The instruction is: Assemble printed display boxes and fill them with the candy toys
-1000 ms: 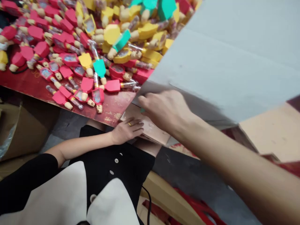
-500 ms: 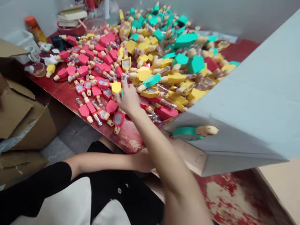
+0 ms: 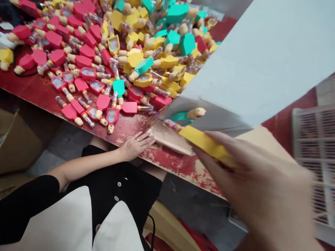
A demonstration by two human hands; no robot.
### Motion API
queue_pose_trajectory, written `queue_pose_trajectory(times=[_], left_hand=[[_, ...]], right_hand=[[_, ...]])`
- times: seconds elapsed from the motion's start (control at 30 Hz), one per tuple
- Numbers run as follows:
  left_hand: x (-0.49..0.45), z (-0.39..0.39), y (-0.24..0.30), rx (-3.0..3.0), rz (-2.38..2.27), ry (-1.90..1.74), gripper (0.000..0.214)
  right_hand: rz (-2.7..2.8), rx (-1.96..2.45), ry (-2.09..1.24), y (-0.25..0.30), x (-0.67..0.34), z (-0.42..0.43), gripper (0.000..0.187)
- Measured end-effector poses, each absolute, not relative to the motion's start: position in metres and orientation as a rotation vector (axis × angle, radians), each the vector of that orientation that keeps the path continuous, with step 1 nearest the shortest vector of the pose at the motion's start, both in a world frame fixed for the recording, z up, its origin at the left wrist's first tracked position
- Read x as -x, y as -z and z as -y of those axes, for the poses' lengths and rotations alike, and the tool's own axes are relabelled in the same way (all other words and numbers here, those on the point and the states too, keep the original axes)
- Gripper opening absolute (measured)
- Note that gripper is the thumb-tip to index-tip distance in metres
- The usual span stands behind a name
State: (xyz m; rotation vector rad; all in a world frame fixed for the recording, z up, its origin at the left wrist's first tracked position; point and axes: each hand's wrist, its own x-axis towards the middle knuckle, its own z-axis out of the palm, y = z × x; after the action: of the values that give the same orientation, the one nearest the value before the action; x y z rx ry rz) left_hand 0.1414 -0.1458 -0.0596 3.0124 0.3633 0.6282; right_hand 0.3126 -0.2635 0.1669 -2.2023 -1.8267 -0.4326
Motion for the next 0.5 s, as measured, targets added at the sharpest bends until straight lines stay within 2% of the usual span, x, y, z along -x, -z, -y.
queue_pose_trajectory(times=[0.1, 0.2, 0.27, 0.4, 0.5], left_hand=[[-0.142, 0.145, 0.06, -3.006, -0.37, -0.635, 0.045], [-0.141, 0.143, 0.058, -3.004, -0.369, -0.569, 0.046], [-0.14, 0.142, 0.056, -3.0, -0.352, -0.558, 0.046], [-0.141, 0.141, 0.053, -2.96, -0.331, -0.593, 0.045], [-0.14, 0.142, 0.052, -2.91, -0.361, -0.575, 0.047]], right_hand=[[2.027, 2.285, 0.475, -0.138, -0.312, 0.251, 0.035], [2.118, 2.604, 0.416, -0.123, -0.31, 0.21, 0.028], [2.244, 2.719, 0.27, -0.129, -0.315, 0.184, 0.027], [2.567, 2.669, 0.011, -0.151, -0.327, 0.143, 0.031], [2.686, 2.637, -0.001, -0.156, -0.316, 0.122, 0.017]])
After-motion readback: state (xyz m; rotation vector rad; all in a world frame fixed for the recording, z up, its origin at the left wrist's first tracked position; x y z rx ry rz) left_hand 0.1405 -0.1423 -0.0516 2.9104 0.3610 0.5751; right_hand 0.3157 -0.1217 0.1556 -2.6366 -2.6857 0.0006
